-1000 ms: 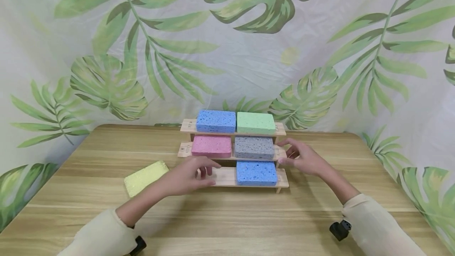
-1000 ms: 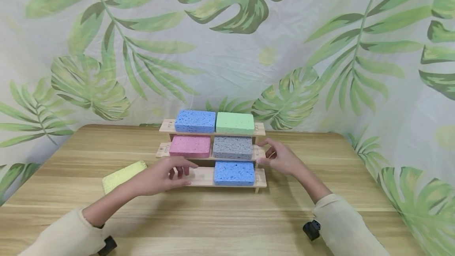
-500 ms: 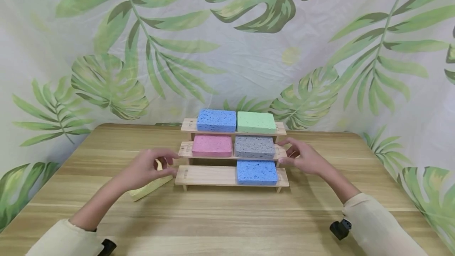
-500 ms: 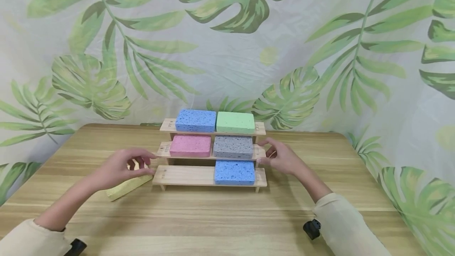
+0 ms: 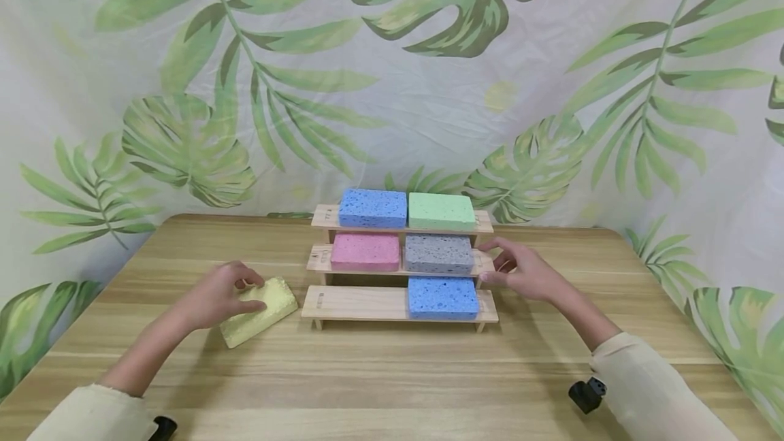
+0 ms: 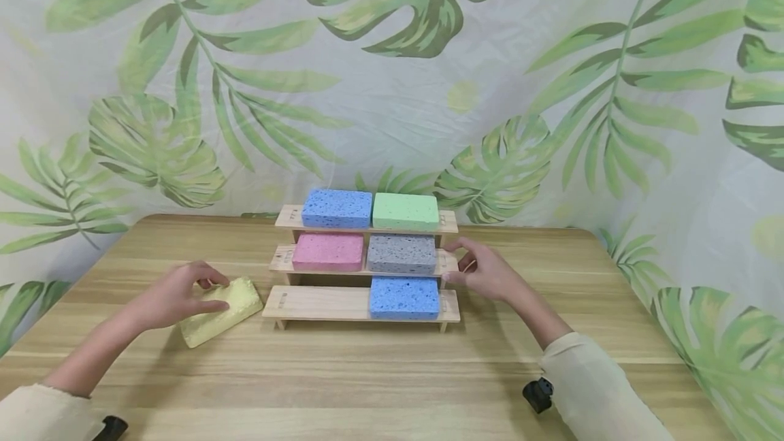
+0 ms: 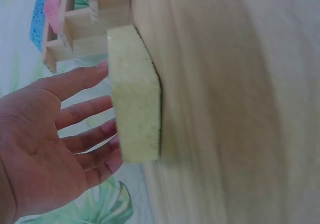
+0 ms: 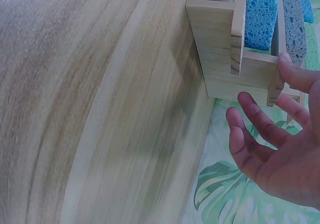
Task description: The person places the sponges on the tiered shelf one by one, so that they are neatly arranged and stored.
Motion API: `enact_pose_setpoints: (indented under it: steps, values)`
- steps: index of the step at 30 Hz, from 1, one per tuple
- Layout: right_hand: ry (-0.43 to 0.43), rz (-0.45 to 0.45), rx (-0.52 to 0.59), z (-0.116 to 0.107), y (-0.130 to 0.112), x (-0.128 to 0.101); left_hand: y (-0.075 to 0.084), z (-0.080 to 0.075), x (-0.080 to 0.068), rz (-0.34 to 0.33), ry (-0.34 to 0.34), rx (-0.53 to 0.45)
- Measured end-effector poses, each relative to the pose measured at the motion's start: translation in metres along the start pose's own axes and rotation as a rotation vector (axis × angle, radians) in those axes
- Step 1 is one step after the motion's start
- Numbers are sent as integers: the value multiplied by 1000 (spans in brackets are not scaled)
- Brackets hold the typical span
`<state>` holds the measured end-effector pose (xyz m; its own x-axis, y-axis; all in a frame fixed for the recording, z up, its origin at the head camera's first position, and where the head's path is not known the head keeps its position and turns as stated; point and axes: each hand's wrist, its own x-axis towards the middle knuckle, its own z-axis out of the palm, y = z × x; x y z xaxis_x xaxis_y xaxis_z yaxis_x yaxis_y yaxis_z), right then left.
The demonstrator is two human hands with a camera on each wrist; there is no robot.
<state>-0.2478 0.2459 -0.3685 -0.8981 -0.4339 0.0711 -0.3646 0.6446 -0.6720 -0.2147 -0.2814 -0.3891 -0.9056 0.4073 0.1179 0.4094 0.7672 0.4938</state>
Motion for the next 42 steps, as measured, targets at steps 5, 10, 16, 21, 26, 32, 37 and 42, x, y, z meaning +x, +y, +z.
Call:
enact_pose_setpoints:
  steps: [5, 10, 16, 21, 26, 32, 37, 42]
  values:
    - [1, -1, 6, 0, -1, 0, -8, 2, -2, -15, -18, -6]
    - [-2, 5, 8, 1, -1, 0, -7, 1, -5, -23, -48, -4]
    - [-5, 9, 6, 1, -1, 0, -4, -4, -9, -53, -104, 51]
    - [-4, 12, 8, 1, -1, 0, -6, -6, -12, -90, -149, 87]
    - [-2, 8, 6, 1, -1, -1, -9, -7, -16, -76, -172, 109]
    - [-1, 11, 6, 1, -2, -1, -11, -7, -18, -59, -161, 82]
    - [-4, 13, 5, 1, -2, -1, -11, -7, -17, -91, -143, 37]
    - [-4, 13, 0, 0, -1, -1, -12, -10, -18, -57, -89, 27]
